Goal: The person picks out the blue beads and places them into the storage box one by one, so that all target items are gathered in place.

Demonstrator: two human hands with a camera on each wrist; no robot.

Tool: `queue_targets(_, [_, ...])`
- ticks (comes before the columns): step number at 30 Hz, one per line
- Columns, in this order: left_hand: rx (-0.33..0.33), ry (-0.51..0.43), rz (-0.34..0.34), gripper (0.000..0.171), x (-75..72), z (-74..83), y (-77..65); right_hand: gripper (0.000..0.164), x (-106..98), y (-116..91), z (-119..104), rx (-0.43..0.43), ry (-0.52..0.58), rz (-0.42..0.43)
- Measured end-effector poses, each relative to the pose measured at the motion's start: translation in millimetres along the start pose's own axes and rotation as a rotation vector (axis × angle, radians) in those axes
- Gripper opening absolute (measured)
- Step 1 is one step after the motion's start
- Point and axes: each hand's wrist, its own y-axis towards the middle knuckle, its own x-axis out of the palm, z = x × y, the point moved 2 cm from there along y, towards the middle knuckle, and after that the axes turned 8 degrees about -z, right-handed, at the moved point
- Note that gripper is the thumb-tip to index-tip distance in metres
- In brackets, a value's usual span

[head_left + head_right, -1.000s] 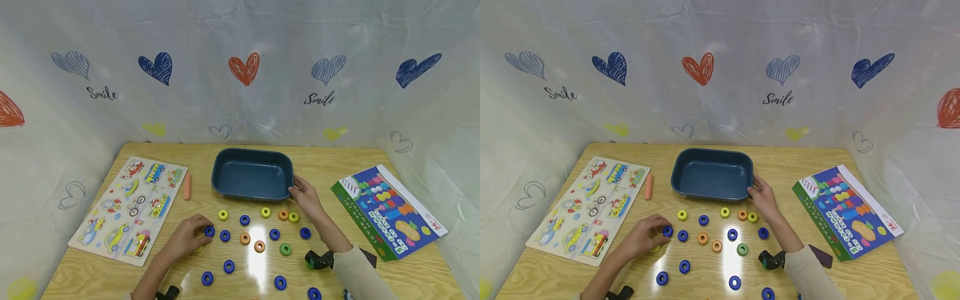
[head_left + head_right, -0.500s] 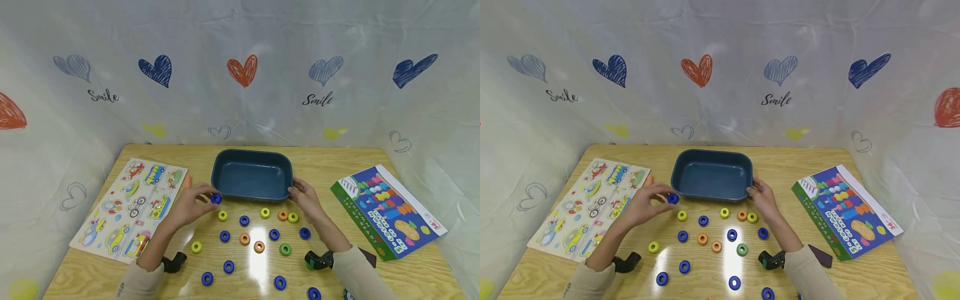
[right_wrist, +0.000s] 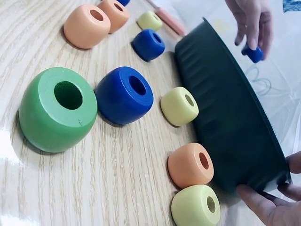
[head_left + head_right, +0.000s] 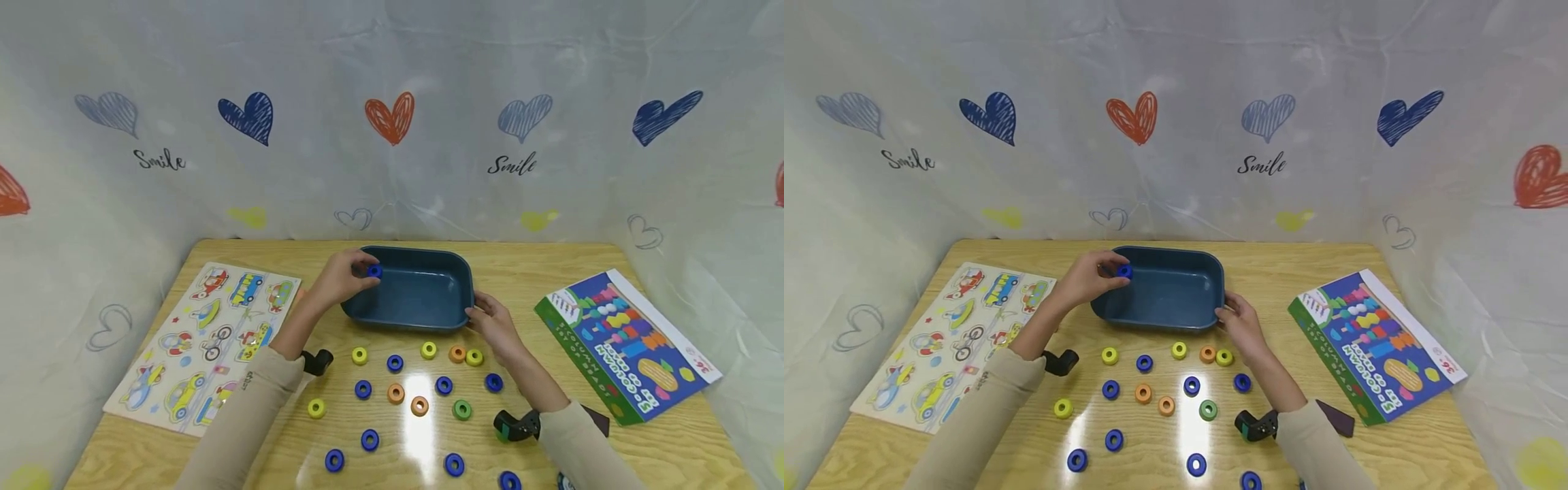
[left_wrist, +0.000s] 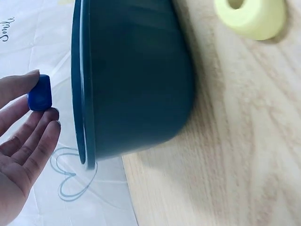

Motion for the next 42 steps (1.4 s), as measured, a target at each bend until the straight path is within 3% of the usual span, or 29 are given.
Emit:
queue_targets(8, [0.006,-0.028,0.002,0.034,-4.3,-0.6,-4.8,0.05,3.2,0.2,-1.1,0.006,-0.014,-0.005])
queue_targets(15, [0.062,-0.062,-0.048,0.031,-10.7,5.7,-21.9,0.05,-0.1,3.1,-6.0,-0.008,-0.018,-0.002])
queue_targets(20, [0.089,-0.064,-0.063,0.03,-11.0,7.3,-43.3,0.052,-1.0,3.7,-7.4,0.0,-0.008,-0.001])
queue_targets(24, [0.114,-0.104,-0.073,0.028,-6.0,7.8,-73.6,0.052,-0.2,2.9,-6.6,-0.001,-0.001,-0.007])
queue_targets(29, [0.155,-0.227,-0.067,0.026,9.9,13.3,-127.6,0.052,-0.9,2.5,-6.3,0.026,0.003,-0.019])
queue_targets(35, [0.203,-0.245,0.003,0.036,46.5,20.5,-194.5,0.052,-2.8,4.3,-7.9,0.051,0.036,-0.021])
queue_targets(39, [0.205,-0.275,-0.057,0.037,74.9,16.1,-225.8,0.051,-4.1,5.3,-8.4,0.048,0.033,-0.019])
queue_targets(42, [0.21,-0.277,-0.092,0.037,92.3,9.3,-239.6,0.05,-7.8,5.7,-7.6,0.043,0.036,-0.018])
